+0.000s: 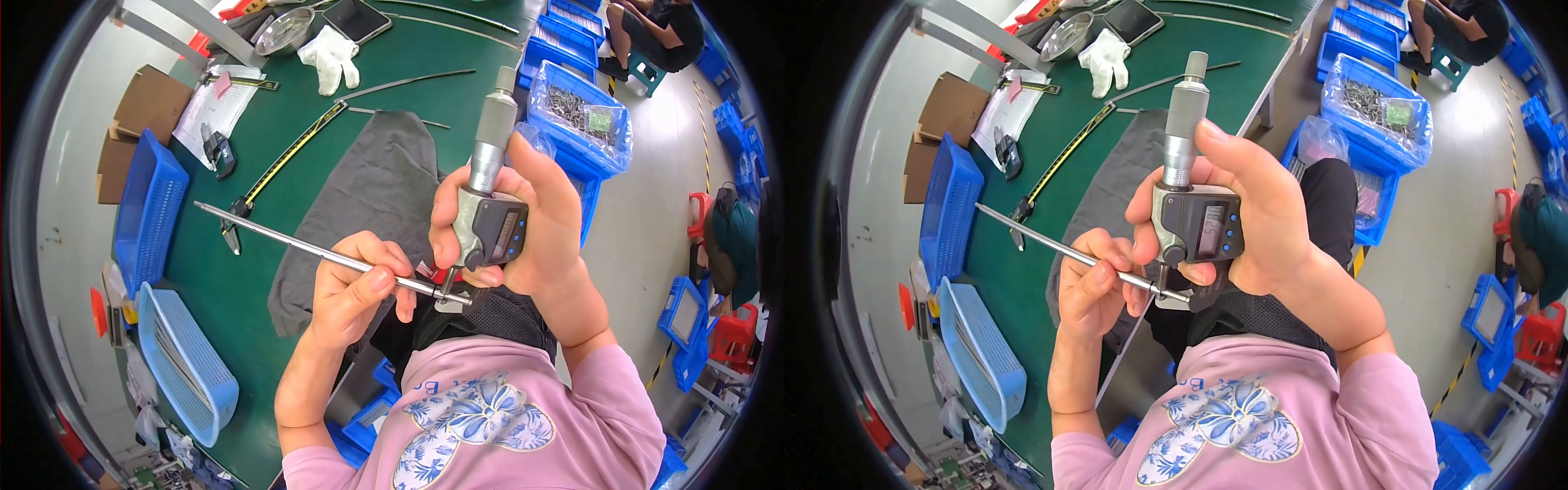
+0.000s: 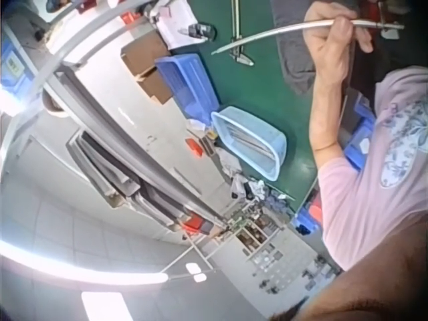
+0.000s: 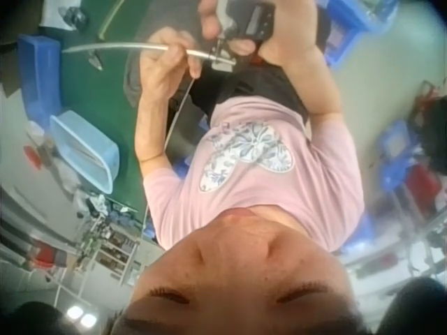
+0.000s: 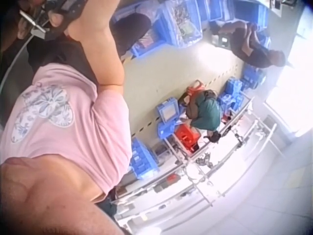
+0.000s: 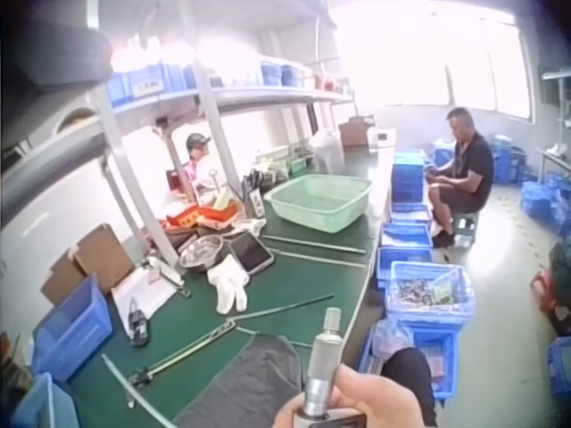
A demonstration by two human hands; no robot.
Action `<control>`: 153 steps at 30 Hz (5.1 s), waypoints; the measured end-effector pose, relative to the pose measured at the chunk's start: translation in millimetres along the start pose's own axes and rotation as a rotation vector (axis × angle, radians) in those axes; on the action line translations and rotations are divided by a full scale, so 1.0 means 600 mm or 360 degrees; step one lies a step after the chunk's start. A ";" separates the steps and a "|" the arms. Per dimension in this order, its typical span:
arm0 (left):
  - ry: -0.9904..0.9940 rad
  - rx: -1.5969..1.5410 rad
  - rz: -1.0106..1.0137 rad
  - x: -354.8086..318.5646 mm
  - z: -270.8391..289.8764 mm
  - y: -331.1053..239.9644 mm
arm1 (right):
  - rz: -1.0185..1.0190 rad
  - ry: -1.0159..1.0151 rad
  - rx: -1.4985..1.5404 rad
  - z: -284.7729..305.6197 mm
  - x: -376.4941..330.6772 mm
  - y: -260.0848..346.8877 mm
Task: Filing the end of a metal rod and measuring its diameter using a digital micrometer.
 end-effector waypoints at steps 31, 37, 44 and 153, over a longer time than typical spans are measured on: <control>-0.0014 0.0057 0.0008 0.002 -0.002 -0.008 | 0.0062 -0.0039 -0.0025 0.004 -0.002 -0.013; -0.0024 0.0075 0.0004 0.001 -0.002 -0.009 | 0.0050 0.0020 0.0002 0.004 0.000 -0.014; -0.0027 0.0078 -0.0011 0.002 -0.001 -0.008 | 0.0089 0.0084 -0.0061 0.004 0.002 -0.014; -0.0731 -0.0770 -0.0373 -0.019 0.052 0.098 | 0.0713 -0.0691 -0.3202 0.134 -0.011 0.030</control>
Point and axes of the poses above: each hand's wrist, its own x-axis towards the middle knuckle, its own z-axis out of the back of the hand, y = z × x, the point moved 7 cm from there along x, towards the middle knuckle, and after that the axes turned 12 degrees about -x, right-handed, at the moved point
